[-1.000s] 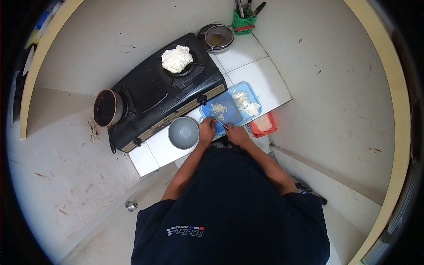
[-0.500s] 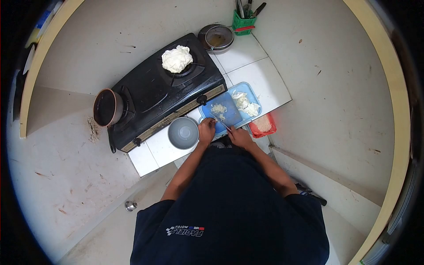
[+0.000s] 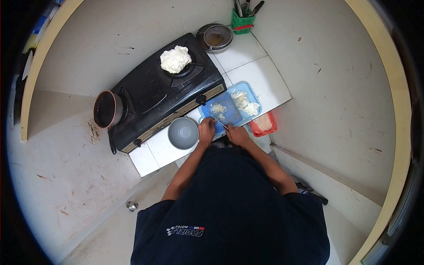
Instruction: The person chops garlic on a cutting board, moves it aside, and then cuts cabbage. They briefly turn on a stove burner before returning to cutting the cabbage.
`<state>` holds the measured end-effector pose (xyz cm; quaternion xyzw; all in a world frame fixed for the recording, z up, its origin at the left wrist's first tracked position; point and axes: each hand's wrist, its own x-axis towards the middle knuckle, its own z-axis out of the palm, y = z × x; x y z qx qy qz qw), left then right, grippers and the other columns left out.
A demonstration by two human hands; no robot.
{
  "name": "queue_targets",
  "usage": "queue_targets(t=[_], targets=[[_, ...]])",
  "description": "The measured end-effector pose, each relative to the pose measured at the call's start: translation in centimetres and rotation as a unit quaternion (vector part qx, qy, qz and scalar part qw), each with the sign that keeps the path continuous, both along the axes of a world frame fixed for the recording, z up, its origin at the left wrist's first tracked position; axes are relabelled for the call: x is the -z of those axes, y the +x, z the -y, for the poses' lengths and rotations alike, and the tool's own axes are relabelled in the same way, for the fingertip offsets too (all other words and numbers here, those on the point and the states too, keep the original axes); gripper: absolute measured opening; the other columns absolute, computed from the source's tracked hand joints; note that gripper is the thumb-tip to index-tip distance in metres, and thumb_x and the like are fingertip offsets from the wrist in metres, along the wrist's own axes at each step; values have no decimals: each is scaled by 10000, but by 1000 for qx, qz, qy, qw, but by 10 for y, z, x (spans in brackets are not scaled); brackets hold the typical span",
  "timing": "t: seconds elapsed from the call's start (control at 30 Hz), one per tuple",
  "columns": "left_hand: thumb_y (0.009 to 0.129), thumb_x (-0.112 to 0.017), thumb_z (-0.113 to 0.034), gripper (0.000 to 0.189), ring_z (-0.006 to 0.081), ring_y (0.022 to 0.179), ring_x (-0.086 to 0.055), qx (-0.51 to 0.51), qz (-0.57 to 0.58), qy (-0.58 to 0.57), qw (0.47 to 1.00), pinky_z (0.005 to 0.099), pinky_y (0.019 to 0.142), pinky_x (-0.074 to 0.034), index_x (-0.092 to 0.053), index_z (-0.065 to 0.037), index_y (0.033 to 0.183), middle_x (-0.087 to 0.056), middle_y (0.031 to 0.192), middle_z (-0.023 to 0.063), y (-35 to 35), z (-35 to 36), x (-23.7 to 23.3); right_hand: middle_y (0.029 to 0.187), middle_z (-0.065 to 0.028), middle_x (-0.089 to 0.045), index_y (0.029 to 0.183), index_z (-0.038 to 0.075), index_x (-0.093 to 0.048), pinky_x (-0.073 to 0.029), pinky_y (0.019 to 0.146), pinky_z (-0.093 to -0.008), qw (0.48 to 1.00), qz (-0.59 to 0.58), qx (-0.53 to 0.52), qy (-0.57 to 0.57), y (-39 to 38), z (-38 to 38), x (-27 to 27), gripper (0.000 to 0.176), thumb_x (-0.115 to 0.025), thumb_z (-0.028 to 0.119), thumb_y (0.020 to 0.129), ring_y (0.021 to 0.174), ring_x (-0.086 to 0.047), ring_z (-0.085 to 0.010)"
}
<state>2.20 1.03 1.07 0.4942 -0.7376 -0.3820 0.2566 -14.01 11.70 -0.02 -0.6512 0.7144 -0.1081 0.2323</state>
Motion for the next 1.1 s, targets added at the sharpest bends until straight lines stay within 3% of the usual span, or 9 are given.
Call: queue_targets(t=[0.27,0.43,1.0,1.1], targets=[[871,-658,-16,50,355,790,-678,-2,5,2,1000,456,726,-517,-684,-9,914,-673,865,185,1,-1,-2,656,-211,-663,1063,2,-536,-538,549,-538,1000,-17,3,14,-12,-20,0,356,-533,351,997,606,-678,-418],[870,-649,-5,58,354,778,-673,3,-11,-25,1000,445,721,-518,-688,3,912,-663,870,186,1,-2,-1,649,-224,-653,1066,-3,-539,-537,561,-560,998,17,64,5,-1,-5,1,349,-531,339,995,599,-667,-436],[867,-667,-19,25,366,786,-664,6,-20,-17,1000,450,709,-510,-666,2,880,-645,839,180,1,0,-5,683,-232,-669,1056,-3,-525,-549,579,-552,999,17,34,6,10,5,-2,358,-526,351,1000,628,-684,-429],[866,-688,-31,70,339,800,-692,20,4,-22,1000,420,732,-540,-682,13,921,-686,898,184,2,1,-2,683,-234,-668,1065,0,-525,-549,574,-550,999,22,33,-6,11,8,-2,360,-529,354,1000,625,-683,-429]])
